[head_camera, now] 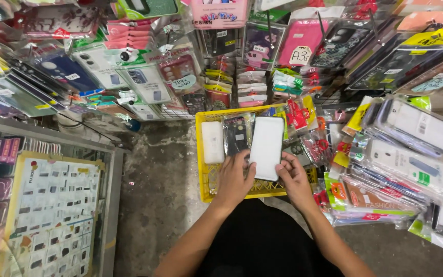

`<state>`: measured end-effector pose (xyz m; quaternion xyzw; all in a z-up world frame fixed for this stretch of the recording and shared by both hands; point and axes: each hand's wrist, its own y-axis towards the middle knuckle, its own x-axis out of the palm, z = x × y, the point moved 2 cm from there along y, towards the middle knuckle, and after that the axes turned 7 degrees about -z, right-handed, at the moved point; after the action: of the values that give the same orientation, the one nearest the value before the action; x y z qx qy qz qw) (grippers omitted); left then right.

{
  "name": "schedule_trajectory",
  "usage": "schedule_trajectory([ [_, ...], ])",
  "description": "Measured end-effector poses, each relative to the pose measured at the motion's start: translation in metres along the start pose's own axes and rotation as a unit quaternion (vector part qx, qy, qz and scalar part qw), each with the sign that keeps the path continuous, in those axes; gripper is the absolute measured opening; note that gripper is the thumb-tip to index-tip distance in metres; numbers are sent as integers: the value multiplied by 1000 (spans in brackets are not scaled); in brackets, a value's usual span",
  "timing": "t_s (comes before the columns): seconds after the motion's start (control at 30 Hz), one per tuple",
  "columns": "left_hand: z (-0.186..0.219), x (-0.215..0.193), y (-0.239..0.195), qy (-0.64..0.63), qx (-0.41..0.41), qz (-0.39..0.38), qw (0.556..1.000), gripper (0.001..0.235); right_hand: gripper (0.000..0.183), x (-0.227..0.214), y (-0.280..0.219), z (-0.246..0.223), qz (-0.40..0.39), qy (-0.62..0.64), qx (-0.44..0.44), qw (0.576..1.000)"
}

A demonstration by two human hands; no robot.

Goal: The person sorts through a yellow crate filled with packaged phone cases and accessories. They pick up individual items, turn them over to inspect the packaging, and place them back into the crate in a more organized manner.

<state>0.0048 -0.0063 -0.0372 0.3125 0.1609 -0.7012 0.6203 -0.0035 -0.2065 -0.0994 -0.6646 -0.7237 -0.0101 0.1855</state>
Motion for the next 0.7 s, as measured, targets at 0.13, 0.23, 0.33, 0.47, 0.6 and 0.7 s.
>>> schedule_trajectory([
  [0.13, -15, 17, 5, -245, -137, -98, 955, 56, 44, -17, -1, 13, -19, 11, 19, 1000],
  [0.23, -22, 34, -3, -491, -237, -201, 814, 56, 46, -22, -1, 13, -60, -47, -23, 997],
  [0.33, -8, 26, 0, -532, -197, -207, 797, 51, 53, -9, -5, -10, -94, -77, -4, 993],
  [0.47, -13, 19, 20, -443, -221, -140, 858, 37, 65, -5, -6, -12, -137, -31, 38, 989],
  [0.6, -49, 36, 39, -501, -170, -61, 846, 42, 63, -7, -6, -2, -173, -61, 88, 979],
  [0.7, -57, 29, 52, -435, -214, -96, 870, 50, 45, -20, 5, 15, -161, -70, 58, 983],
])
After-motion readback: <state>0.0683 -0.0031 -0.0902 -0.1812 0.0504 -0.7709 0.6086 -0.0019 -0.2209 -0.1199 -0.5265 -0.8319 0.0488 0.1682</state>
